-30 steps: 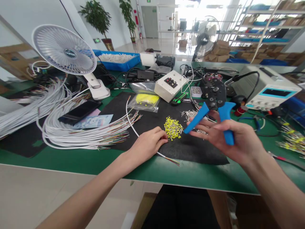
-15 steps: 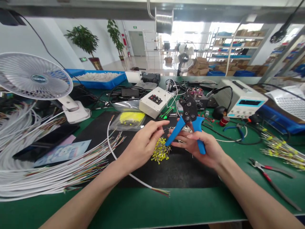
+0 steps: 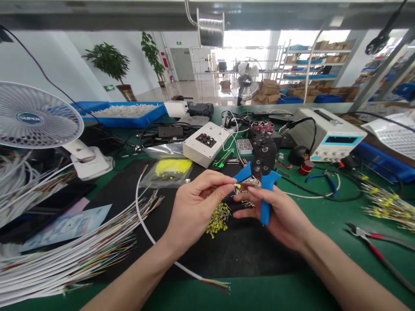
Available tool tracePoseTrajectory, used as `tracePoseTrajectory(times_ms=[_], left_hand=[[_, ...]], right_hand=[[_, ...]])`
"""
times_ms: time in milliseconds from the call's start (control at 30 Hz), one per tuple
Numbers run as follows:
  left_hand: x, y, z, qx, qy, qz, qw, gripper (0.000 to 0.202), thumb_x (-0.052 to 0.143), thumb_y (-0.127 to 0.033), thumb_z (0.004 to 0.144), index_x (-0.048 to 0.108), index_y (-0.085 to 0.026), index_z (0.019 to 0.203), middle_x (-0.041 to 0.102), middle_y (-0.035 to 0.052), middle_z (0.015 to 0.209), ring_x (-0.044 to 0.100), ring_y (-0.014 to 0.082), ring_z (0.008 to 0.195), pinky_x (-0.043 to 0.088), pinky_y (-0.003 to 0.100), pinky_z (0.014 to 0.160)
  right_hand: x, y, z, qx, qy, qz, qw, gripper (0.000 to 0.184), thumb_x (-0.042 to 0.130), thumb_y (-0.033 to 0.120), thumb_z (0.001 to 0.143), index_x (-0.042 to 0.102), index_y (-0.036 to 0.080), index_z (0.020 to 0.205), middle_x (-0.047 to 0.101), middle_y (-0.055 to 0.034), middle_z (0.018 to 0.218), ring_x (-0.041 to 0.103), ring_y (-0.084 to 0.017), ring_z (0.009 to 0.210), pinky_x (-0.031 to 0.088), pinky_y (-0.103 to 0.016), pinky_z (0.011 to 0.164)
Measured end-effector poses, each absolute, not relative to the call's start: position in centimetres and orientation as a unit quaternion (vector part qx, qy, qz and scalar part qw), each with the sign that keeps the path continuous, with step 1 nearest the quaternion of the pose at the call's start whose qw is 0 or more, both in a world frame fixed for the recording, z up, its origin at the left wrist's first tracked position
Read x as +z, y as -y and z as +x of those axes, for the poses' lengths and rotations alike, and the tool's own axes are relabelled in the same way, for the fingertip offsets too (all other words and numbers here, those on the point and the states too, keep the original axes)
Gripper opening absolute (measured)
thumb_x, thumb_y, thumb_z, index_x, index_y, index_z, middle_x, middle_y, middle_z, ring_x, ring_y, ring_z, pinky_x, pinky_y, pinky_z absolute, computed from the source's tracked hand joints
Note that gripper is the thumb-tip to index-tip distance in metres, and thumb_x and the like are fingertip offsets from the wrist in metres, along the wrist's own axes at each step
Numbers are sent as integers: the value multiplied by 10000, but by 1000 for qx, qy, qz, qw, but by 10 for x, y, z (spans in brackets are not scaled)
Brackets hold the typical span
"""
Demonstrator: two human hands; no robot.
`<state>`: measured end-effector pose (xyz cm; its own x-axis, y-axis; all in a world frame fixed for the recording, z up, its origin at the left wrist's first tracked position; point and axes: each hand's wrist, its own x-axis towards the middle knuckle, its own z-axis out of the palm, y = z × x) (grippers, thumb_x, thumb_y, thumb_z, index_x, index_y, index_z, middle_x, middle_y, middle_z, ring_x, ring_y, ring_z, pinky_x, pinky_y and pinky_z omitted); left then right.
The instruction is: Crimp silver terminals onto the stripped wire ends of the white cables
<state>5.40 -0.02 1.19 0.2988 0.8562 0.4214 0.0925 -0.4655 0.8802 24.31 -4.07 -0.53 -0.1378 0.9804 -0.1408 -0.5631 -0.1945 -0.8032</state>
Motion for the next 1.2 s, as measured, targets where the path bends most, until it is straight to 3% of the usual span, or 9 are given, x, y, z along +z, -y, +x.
tracePoseTrajectory(times_ms=[67, 133, 200, 267, 633, 867, 1200], left_hand=[[8, 3, 53, 493, -344, 706, 374, 79, 727, -227, 914, 778, -241, 972, 732, -10, 969, 674, 117, 903, 520, 188, 820], [4, 6, 54, 492, -352, 706, 370, 97, 729, -212, 911, 775, -256, 984, 739, -25, 958, 677, 104, 881, 520, 175, 814], [2, 9, 55, 488, -356, 706, 370, 111, 731, -202, 909, 771, -268, 988, 742, -40, 936, 678, 92, 837, 522, 166, 784], [0, 11, 56, 488, -350, 710, 368, 121, 731, -191, 907, 769, -274, 985, 743, -49, 913, 677, 87, 807, 523, 166, 762], [-12, 9, 57, 509, -295, 765, 263, 205, 706, -80, 900, 749, -218, 1045, 722, 13, 999, 676, 130, 922, 523, 237, 839], [-17, 7, 56, 478, -317, 785, 235, 143, 685, -120, 924, 724, -195, 1039, 699, 28, 979, 652, 130, 864, 510, 249, 774], [-19, 8, 53, 457, -295, 814, 201, 152, 618, -118, 947, 693, -192, 1057, 697, 68, 1002, 654, 177, 926, 517, 292, 846]], right_hand=[[-6, 44, 239, 686, 317, -354, 551, 166, 686, 319, 934, 688, 179, 1022, 673, -10, 795, 607, -131, 630, 527, -260, 505], [-5, 48, 236, 685, 333, -345, 549, 199, 651, 361, 966, 681, 166, 991, 484, 72, 559, 359, -43, 412, 334, -172, 385], [-1, 52, 234, 675, 342, -344, 556, 192, 683, 349, 951, 676, 162, 998, 426, 97, 560, 197, -3, 385, 192, -162, 359], [3, 54, 233, 660, 349, -353, 564, 208, 743, 323, 906, 671, 171, 1029, 531, 66, 699, 197, 20, 397, 132, -175, 359], [0, 55, 232, 646, 346, -377, 567, 234, 815, 257, 829, 672, 186, 1001, 642, -22, 1130, 278, 62, 408, 144, -198, 390], [-4, 53, 231, 634, 346, -389, 572, 215, 812, 253, 830, 680, 187, 986, 645, -15, 1086, 275, 52, 417, 149, -198, 392], [-4, 52, 227, 613, 362, -412, 569, 233, 814, 278, 821, 671, 178, 975, 642, 1, 939, 266, 24, 418, 157, -199, 385]])
